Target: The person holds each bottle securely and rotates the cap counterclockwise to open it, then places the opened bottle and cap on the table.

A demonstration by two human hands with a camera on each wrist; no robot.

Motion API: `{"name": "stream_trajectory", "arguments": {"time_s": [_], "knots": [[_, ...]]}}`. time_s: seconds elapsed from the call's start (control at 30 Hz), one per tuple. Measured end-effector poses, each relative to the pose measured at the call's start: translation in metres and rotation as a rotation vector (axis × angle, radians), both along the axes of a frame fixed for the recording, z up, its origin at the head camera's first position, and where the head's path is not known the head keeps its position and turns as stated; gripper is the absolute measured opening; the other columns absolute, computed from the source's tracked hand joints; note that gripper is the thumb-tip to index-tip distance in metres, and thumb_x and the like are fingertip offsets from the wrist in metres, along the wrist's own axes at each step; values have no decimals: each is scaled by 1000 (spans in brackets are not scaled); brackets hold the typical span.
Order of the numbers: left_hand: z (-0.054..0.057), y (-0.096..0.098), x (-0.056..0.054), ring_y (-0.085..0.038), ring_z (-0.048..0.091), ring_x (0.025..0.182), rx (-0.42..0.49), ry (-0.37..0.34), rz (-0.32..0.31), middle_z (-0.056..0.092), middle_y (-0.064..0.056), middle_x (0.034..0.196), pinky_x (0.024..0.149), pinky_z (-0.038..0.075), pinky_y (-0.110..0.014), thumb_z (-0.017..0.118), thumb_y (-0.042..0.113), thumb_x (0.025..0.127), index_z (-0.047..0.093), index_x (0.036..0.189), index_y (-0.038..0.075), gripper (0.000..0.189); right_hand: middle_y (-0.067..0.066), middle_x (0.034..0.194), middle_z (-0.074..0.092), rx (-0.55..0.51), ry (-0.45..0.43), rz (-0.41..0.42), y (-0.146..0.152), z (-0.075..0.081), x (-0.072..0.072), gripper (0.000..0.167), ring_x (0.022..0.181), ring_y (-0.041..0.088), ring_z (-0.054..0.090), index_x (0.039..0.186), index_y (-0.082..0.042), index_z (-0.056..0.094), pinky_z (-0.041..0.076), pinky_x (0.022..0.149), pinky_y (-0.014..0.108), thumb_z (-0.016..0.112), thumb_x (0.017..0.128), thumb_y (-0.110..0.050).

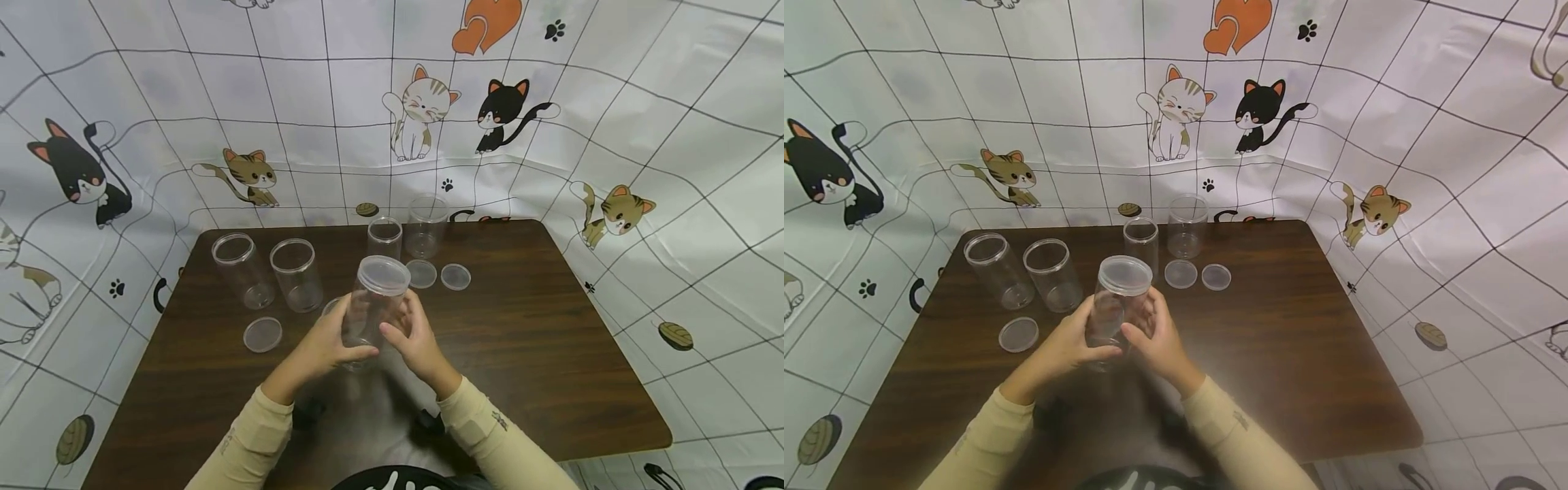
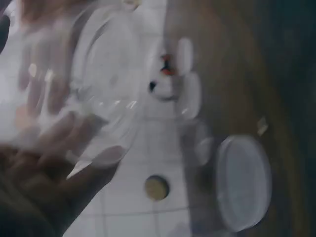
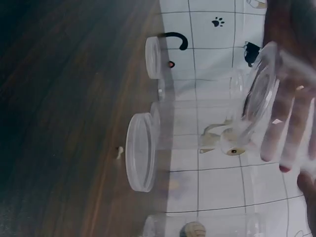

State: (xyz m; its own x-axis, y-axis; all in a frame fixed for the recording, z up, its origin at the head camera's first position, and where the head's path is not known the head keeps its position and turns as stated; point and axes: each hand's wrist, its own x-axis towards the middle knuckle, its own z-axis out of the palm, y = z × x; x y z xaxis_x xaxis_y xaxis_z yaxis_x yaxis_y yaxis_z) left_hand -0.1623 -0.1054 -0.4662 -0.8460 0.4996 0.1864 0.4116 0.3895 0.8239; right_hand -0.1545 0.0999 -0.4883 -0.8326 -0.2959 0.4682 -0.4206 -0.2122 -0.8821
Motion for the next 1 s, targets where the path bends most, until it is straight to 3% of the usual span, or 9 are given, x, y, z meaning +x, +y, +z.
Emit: {"name": "stream_trajectory", "arguments": {"time_s": [0.13, 0.2, 0.27, 0.37, 0.5, 0.7, 0.8, 0.9, 1.0], "knots": [[-14, 11, 5, -27, 64, 111, -94, 200, 191, 64, -11, 125, 89, 55, -46, 93, 29, 72, 42, 147, 7, 93, 28, 149, 41, -28, -57, -114, -2, 9, -1, 84, 138, 26, 46, 156, 3, 22, 41, 110, 31, 67, 99, -37], [-19, 14, 8, -28, 64, 106, -181, 330, 290, 65, -11, 121, 81, 55, -49, 95, 30, 67, 44, 145, 6, 96, 29, 145, 44, -75, -107, -185, -4, 14, -3, 100, 130, 22, 52, 156, 5, 24, 45, 105, 28, 73, 91, -51], [-24, 17, 9, -30, 64, 104, -231, 428, 342, 65, -13, 118, 74, 54, -50, 96, 29, 65, 44, 144, 5, 98, 29, 141, 47, -123, -164, -231, -5, 18, -5, 111, 122, 19, 56, 154, 7, 27, 48, 100, 25, 78, 81, -60], [-30, 19, 10, -33, 63, 104, -259, 529, 353, 64, -16, 117, 71, 53, -50, 97, 26, 63, 42, 143, 2, 100, 27, 135, 52, -152, -226, -281, -6, 20, -5, 115, 112, 16, 59, 149, 9, 36, 50, 92, 23, 83, 73, -62], [-36, 21, 9, -32, 63, 102, -208, 571, 298, 62, -20, 115, 80, 56, -47, 96, 20, 62, 41, 139, -3, 98, 20, 127, 58, -172, -283, -313, -7, 22, -4, 107, 105, 15, 60, 142, 9, 45, 51, 88, 24, 87, 71, -58], [-33, 20, 9, -32, 64, 96, -163, 492, 200, 62, -20, 111, 82, 56, -44, 95, 22, 64, 41, 138, -6, 96, 8, 120, 60, -208, -307, -270, -4, 25, -4, 103, 105, 15, 58, 139, 9, 46, 49, 88, 24, 87, 72, -57], [-31, 18, 10, -28, 67, 97, -96, 328, 74, 65, -15, 111, 82, 57, -40, 93, 21, 69, 44, 137, -3, 87, 5, 124, 63, -224, -281, -146, 1, 24, -7, 96, 110, 15, 59, 138, 9, 47, 48, 93, 25, 86, 76, -53], [-30, 15, 10, -24, 68, 100, 3, 117, -63, 66, -15, 115, 84, 57, -35, 89, 16, 74, 44, 135, -1, 78, 14, 133, 63, -219, -235, 19, 9, 21, -12, 83, 119, 17, 58, 136, 5, 50, 45, 101, 27, 82, 82, -50], [-31, 13, 11, -26, 68, 105, 82, -14, -131, 65, -19, 118, 86, 57, -33, 87, 13, 78, 43, 136, -2, 75, 24, 143, 55, -185, -204, 129, 15, 20, -16, 82, 126, 18, 56, 140, 1, 49, 42, 105, 28, 79, 85, -53]]}}
